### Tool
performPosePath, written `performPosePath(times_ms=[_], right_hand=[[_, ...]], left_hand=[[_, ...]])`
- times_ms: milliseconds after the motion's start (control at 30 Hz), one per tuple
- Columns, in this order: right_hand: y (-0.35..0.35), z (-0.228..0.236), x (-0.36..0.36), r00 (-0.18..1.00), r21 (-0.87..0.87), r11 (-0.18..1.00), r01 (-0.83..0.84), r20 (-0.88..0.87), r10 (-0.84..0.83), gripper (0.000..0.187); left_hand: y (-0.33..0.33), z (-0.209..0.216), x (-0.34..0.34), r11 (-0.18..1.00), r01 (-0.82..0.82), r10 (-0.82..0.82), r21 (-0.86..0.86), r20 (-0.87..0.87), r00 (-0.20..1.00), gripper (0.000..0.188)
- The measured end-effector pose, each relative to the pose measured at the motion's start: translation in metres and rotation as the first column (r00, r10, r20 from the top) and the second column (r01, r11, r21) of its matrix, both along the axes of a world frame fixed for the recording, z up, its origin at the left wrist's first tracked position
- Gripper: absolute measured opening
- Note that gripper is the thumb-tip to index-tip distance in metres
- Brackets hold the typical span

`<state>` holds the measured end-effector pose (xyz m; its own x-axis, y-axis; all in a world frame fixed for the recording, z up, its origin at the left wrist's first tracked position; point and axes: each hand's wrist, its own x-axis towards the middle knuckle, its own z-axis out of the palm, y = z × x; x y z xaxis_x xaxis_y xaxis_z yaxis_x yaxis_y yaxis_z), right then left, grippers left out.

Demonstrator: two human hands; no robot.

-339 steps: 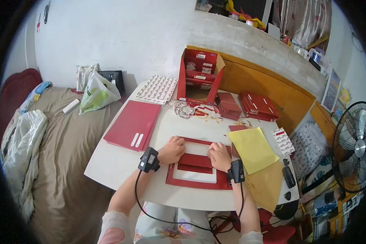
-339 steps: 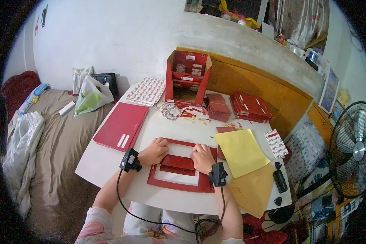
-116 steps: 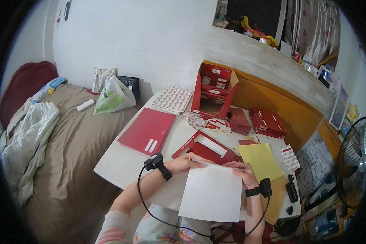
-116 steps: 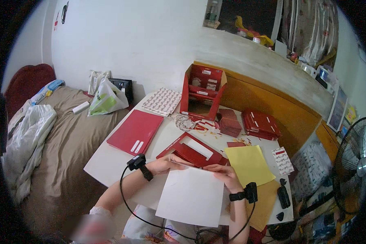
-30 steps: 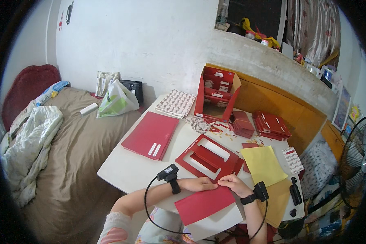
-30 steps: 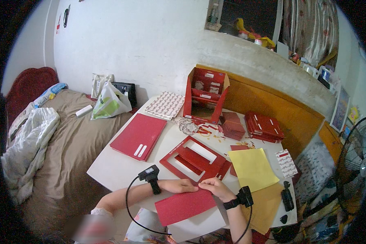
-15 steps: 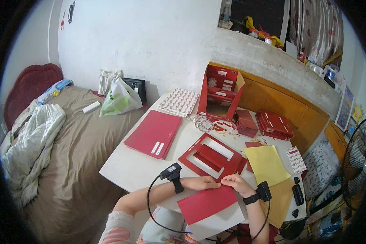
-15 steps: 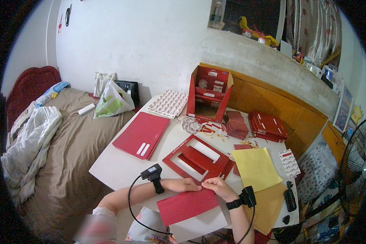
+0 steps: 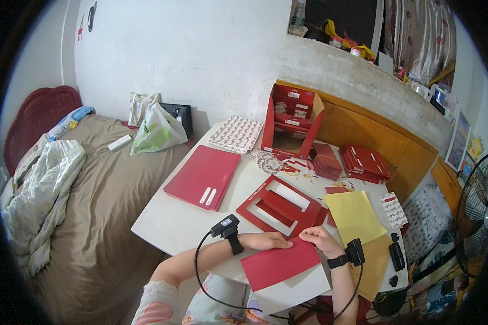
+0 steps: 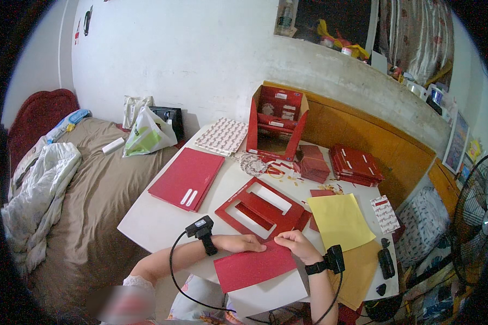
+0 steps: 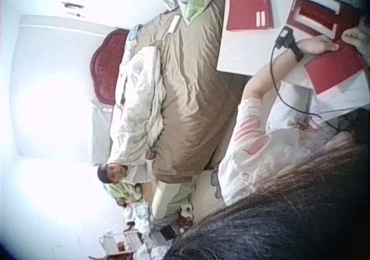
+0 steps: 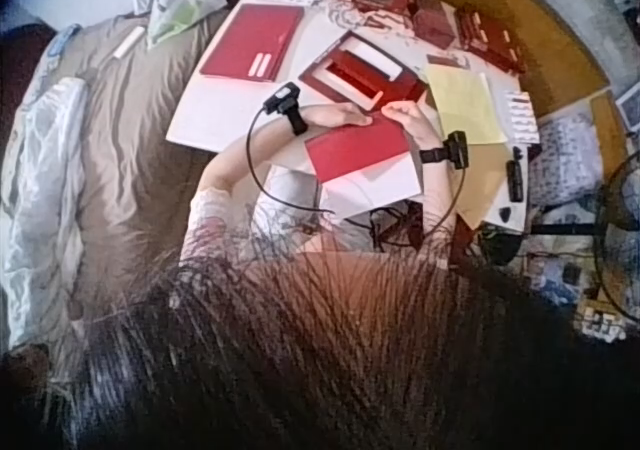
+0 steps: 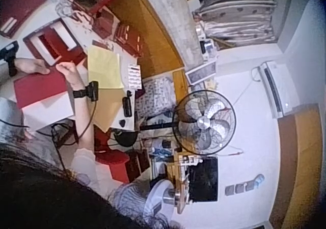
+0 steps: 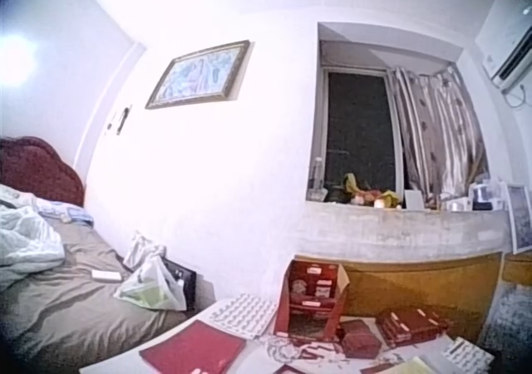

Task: Assembling red paper gift boxes or envelopes and applying stickers.

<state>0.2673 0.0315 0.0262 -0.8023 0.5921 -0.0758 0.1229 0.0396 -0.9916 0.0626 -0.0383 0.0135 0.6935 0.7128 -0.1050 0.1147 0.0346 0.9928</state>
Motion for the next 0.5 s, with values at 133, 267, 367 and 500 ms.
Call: performPosePath(times_ms=[133,267,367,500], right_hand=[[0.0,0.005,0.001,1.0,0.012,1.0,0.018,0.015,-0.019,0.013],[0.002,0.004,0.004,0.999,-0.01,0.999,0.045,0.008,-0.045,0.017],[-0.002,0.007,0.001,0.998,-0.02,0.998,0.055,-0.005,-0.055,0.015],[0.001,0.005,0.002,0.999,-0.04,0.998,0.048,-0.019,-0.049,0.014]], left_hand=[[-0.007,0.012,0.004,0.996,-0.056,0.056,-0.064,0.003,0.998,0.045],[-0.009,0.016,0.0,0.997,-0.018,0.015,-0.081,-0.033,0.999,0.044],[-0.008,0.016,-0.002,0.999,-0.006,0.004,-0.05,-0.055,0.998,0.045],[-0.01,0.022,0.0,0.996,-0.046,0.04,-0.082,-0.066,0.997,0.046]])
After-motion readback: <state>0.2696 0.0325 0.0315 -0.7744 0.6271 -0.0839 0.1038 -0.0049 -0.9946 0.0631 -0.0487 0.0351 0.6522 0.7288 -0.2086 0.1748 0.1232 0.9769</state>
